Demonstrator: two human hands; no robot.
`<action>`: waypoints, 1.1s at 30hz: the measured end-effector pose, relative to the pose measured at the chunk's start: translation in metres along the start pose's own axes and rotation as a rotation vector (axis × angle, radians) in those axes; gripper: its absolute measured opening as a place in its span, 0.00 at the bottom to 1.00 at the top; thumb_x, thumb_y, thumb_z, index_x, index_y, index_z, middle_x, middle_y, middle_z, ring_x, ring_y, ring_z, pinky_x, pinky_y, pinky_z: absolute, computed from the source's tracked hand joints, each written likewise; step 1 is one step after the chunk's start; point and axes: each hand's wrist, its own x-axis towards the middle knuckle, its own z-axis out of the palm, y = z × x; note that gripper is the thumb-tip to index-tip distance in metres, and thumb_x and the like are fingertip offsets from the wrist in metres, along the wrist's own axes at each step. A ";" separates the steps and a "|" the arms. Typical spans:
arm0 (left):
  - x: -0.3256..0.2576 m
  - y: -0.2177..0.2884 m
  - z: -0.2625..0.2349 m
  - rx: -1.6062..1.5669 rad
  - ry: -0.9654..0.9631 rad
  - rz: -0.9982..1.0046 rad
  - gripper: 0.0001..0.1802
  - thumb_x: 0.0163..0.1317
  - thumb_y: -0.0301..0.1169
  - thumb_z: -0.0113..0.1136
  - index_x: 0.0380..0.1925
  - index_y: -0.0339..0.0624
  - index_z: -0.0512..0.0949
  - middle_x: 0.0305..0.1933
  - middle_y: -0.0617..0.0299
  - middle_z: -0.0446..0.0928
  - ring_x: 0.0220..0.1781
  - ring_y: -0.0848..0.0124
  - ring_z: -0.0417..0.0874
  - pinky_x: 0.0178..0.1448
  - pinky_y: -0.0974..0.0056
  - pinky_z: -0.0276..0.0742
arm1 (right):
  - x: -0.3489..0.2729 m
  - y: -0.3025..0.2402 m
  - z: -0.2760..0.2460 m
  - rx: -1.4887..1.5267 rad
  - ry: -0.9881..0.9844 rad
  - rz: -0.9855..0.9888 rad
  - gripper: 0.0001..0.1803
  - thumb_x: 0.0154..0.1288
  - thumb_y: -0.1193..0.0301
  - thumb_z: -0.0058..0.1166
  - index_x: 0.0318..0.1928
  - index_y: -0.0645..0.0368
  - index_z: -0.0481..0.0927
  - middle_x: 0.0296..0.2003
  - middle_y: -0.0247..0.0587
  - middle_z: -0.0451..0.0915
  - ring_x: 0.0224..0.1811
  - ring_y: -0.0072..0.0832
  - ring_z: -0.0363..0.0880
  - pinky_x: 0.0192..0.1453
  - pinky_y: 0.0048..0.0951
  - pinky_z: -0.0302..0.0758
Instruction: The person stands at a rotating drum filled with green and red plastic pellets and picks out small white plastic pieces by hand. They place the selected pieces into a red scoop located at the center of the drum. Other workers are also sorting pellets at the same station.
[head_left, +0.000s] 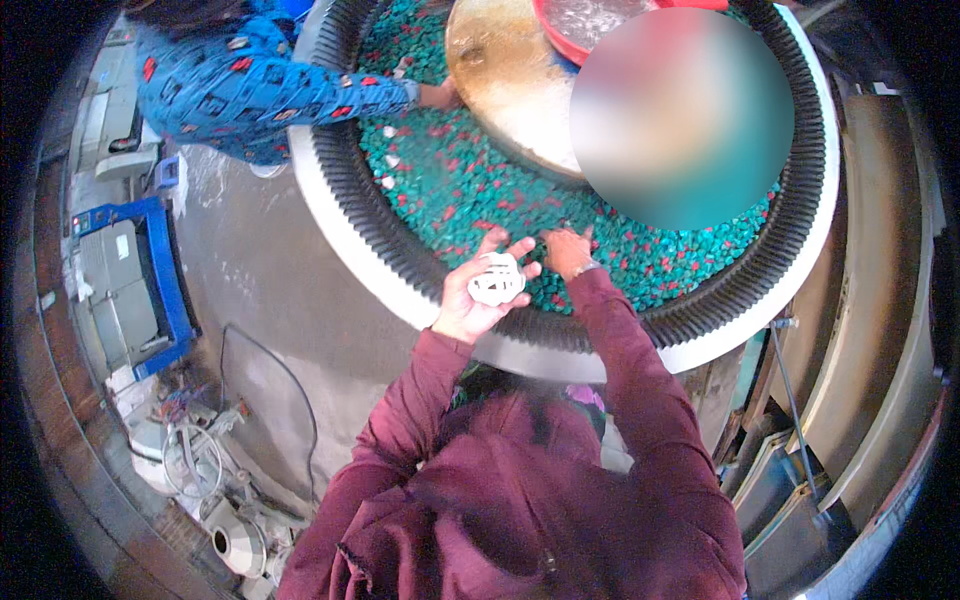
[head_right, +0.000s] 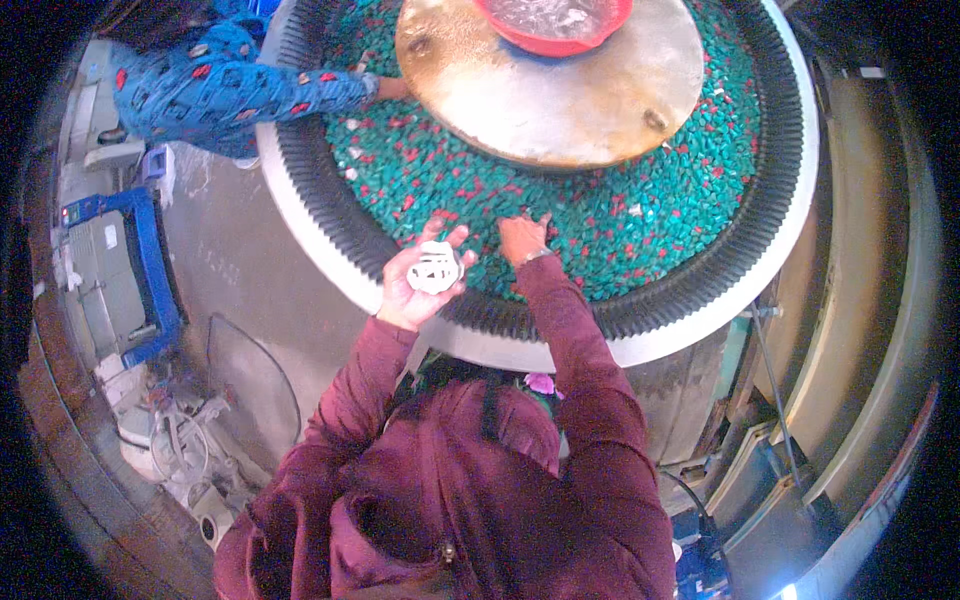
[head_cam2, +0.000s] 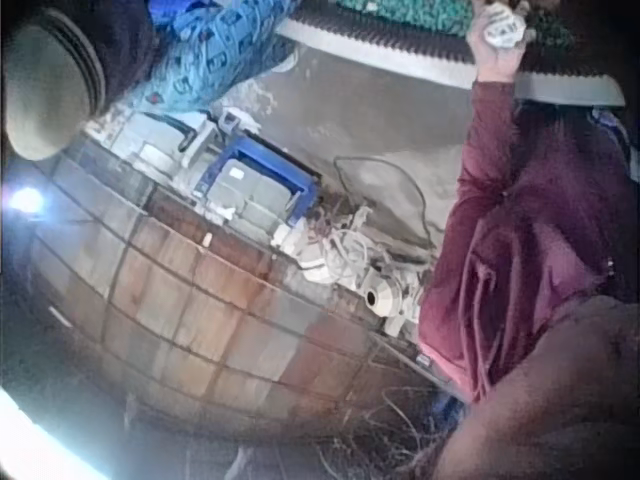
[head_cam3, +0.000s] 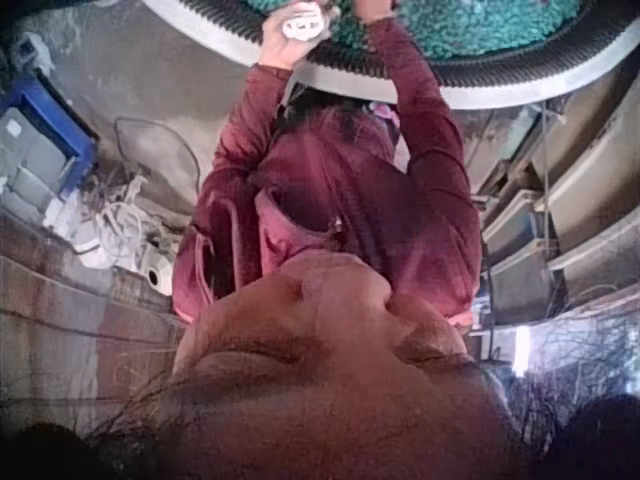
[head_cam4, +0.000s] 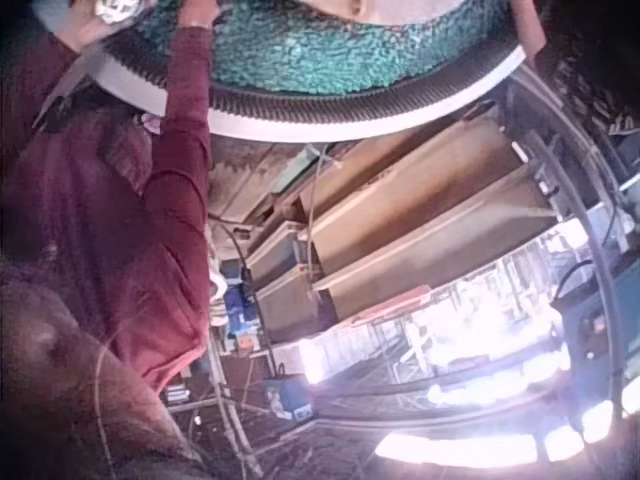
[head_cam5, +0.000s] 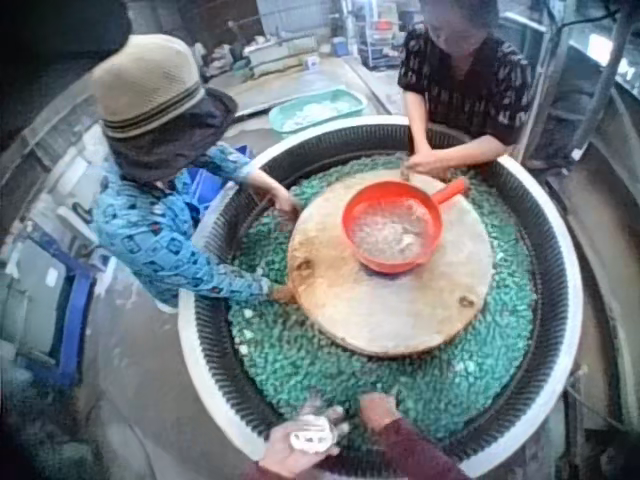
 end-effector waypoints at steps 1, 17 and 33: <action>0.003 -0.001 -0.004 0.046 0.012 -0.001 0.18 0.56 0.30 0.55 0.48 0.50 0.69 0.54 0.52 0.69 0.52 0.53 0.71 0.39 0.56 0.80 | -0.014 -0.001 0.002 0.003 0.017 -0.024 0.21 0.47 0.63 0.59 0.46 0.49 0.78 0.41 0.42 0.80 0.48 0.40 0.77 0.60 0.64 0.58; 0.037 -0.043 -0.028 1.747 0.285 0.177 0.10 0.51 0.31 0.63 0.28 0.38 0.74 0.30 0.54 0.73 0.38 0.61 0.76 0.42 0.62 0.71 | -0.115 0.034 -0.035 1.892 -0.363 -0.196 0.22 0.65 0.70 0.47 0.57 0.59 0.60 0.44 0.49 0.76 0.41 0.40 0.80 0.45 0.36 0.76; -0.046 0.020 -0.025 0.712 0.332 -0.100 0.32 0.52 0.21 0.53 0.60 0.43 0.61 0.61 0.61 0.64 0.54 0.64 0.74 0.42 0.63 0.80 | 0.133 0.066 0.048 0.086 -0.042 0.175 0.31 0.57 0.50 0.37 0.55 0.53 0.72 0.57 0.52 0.70 0.63 0.48 0.62 0.66 0.55 0.53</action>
